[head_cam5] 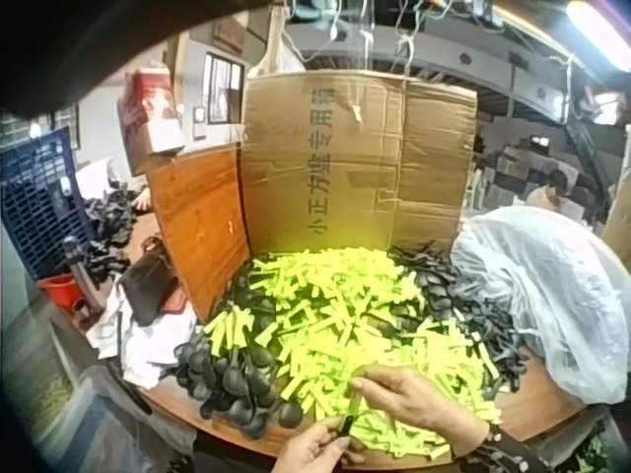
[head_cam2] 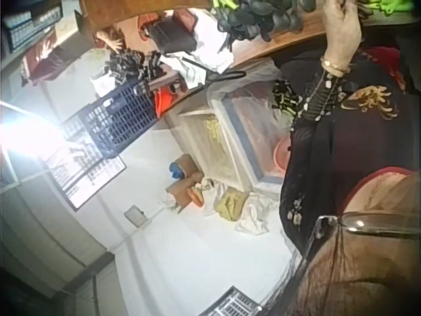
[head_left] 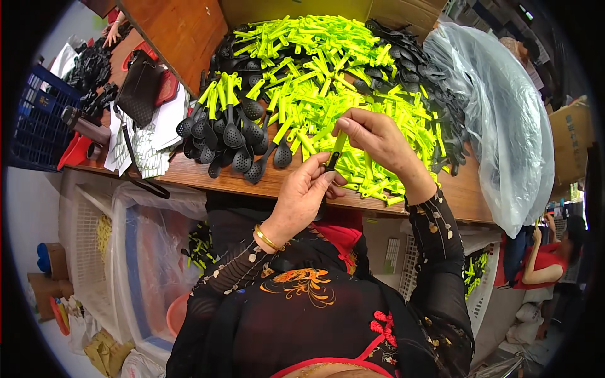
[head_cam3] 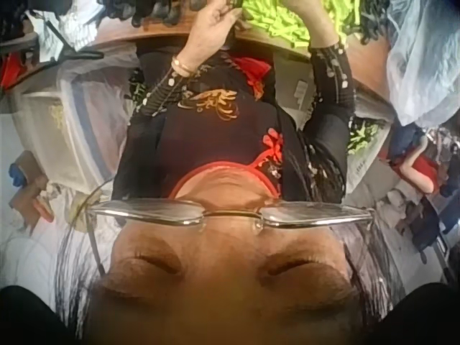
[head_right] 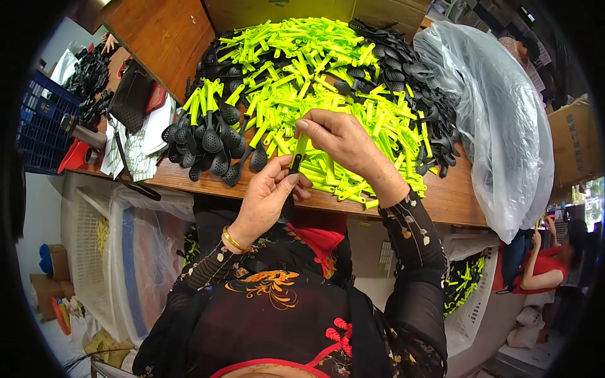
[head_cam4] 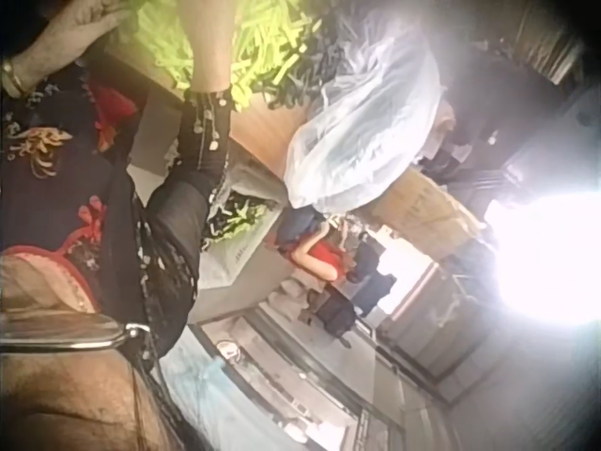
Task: The person assembles small plastic components by inserting black plastic parts into yellow plastic tubes, then securing them with a small hammer.
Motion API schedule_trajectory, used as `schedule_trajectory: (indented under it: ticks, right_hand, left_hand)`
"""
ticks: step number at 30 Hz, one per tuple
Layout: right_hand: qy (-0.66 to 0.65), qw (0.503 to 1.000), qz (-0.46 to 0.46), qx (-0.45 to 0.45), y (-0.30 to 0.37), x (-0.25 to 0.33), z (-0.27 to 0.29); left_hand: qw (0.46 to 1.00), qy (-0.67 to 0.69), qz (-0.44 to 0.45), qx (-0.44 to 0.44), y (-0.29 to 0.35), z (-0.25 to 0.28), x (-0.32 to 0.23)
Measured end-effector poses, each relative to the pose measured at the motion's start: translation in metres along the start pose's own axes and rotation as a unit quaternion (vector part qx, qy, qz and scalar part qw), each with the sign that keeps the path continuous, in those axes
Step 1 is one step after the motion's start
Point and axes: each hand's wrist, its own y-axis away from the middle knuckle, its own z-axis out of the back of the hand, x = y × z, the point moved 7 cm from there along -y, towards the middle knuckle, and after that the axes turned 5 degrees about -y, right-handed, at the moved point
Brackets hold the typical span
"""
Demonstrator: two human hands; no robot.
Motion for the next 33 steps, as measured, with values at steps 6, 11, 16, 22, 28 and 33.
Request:
schedule_trajectory:
  ticks: [6,11,16,22,28,33]
  right_hand:
    - [-0.137,0.991,0.002,-0.002,0.007,-0.001,-0.013]
    - [-0.226,0.973,-0.041,0.007,0.014,-0.006,-0.010]
    - [-0.288,0.956,-0.055,0.010,0.017,-0.018,-0.010]
    - [-0.035,0.972,0.132,-0.191,0.019,0.012,0.028]
    - [0.157,0.920,0.265,-0.242,0.008,0.027,0.001]
    - [0.263,0.884,0.268,-0.278,0.009,0.019,-0.008]
  left_hand:
    - [1.000,-0.025,-0.012,-0.005,0.000,-0.001,-0.002]
    - [0.999,-0.032,0.024,0.011,-0.003,-0.006,-0.007]
    - [0.998,-0.027,0.050,0.025,-0.008,-0.006,-0.002]
    - [0.996,0.041,0.078,0.002,-0.016,-0.007,0.015]
    - [0.995,0.036,0.090,-0.015,-0.019,-0.016,0.013]
    - [0.996,0.044,0.080,-0.019,-0.019,-0.019,0.020]
